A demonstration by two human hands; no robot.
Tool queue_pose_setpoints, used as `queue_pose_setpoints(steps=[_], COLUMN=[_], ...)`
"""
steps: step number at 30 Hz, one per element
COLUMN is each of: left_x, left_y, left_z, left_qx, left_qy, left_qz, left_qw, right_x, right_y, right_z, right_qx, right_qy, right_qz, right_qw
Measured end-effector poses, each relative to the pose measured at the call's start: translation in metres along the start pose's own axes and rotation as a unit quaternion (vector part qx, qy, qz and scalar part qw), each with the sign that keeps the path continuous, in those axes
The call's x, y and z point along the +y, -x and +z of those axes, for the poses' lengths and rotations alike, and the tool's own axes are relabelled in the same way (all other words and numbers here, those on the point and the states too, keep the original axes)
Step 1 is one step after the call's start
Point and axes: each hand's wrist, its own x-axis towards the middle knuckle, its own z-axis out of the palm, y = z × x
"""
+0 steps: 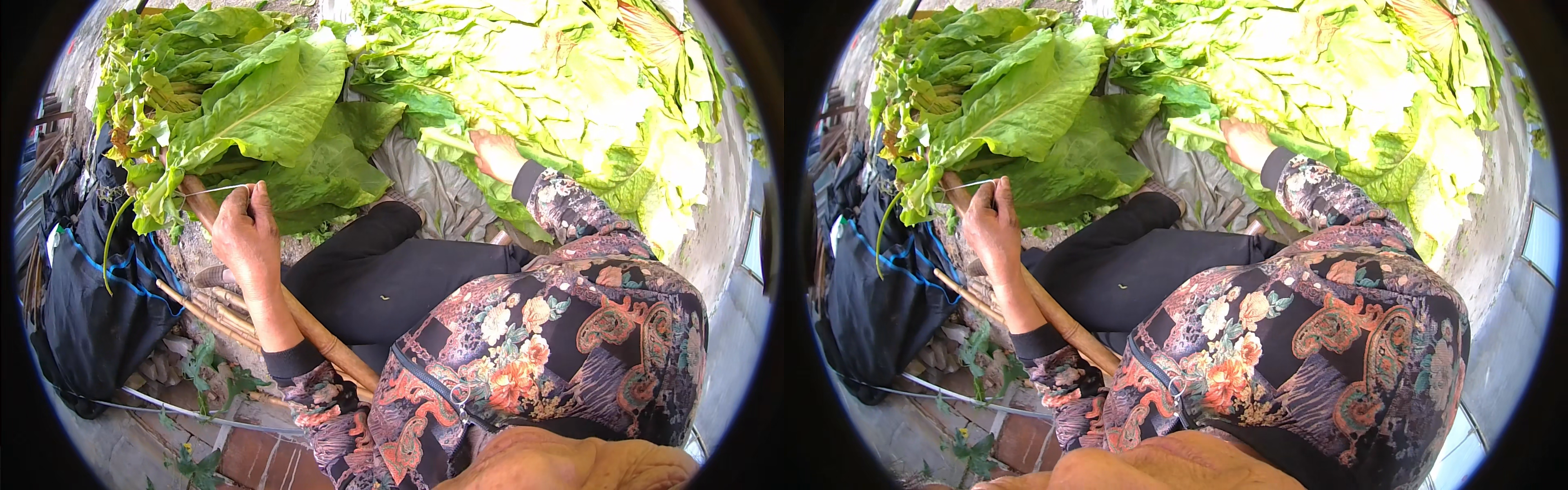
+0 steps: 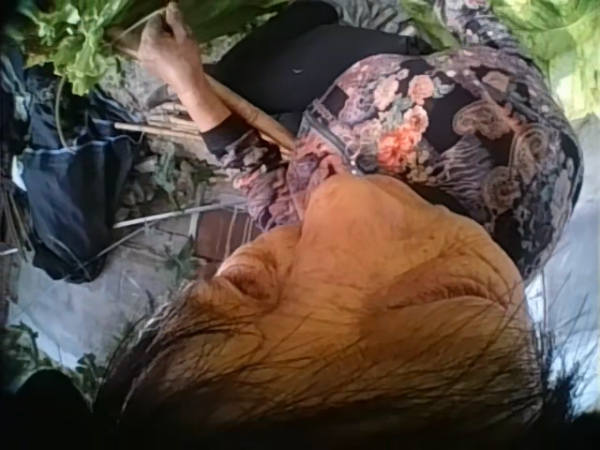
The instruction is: The person sits on the ground and strings large green tobacco leaves onto a bamboo pole using a thin string. They repeatedly pick up leaves, align them, and thread the string through the leaves to secure them to the pole.
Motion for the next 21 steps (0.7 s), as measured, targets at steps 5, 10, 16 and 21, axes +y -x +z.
queue_pose_setpoints(steps=[5,10,16,21], left_x=[0.002,0.004,0.008,0.005], left_y=[-0.009,-0.006,0.0,0.003], left_z=[0.011,-0.005,-0.007,-0.013], left_qx=[0.022,0.018,0.027,0.023], left_qy=[-0.008,0.026,0.082,0.134], left_qz=[0.046,0.02,0.031,0.027], left_qw=[0.999,0.999,0.996,0.99], right_x=[0.035,-0.039,-0.039,-0.01], right_y=[-0.056,-0.112,-0.162,-0.133], right_z=[-0.032,-0.002,0.11,0.084], right_qx=[0.237,0.061,0.083,0.114], right_qy=[0.102,-0.072,0.015,-0.053], right_qz=[0.068,-0.041,0.106,0.007], right_qw=[0.964,0.995,0.991,0.992])
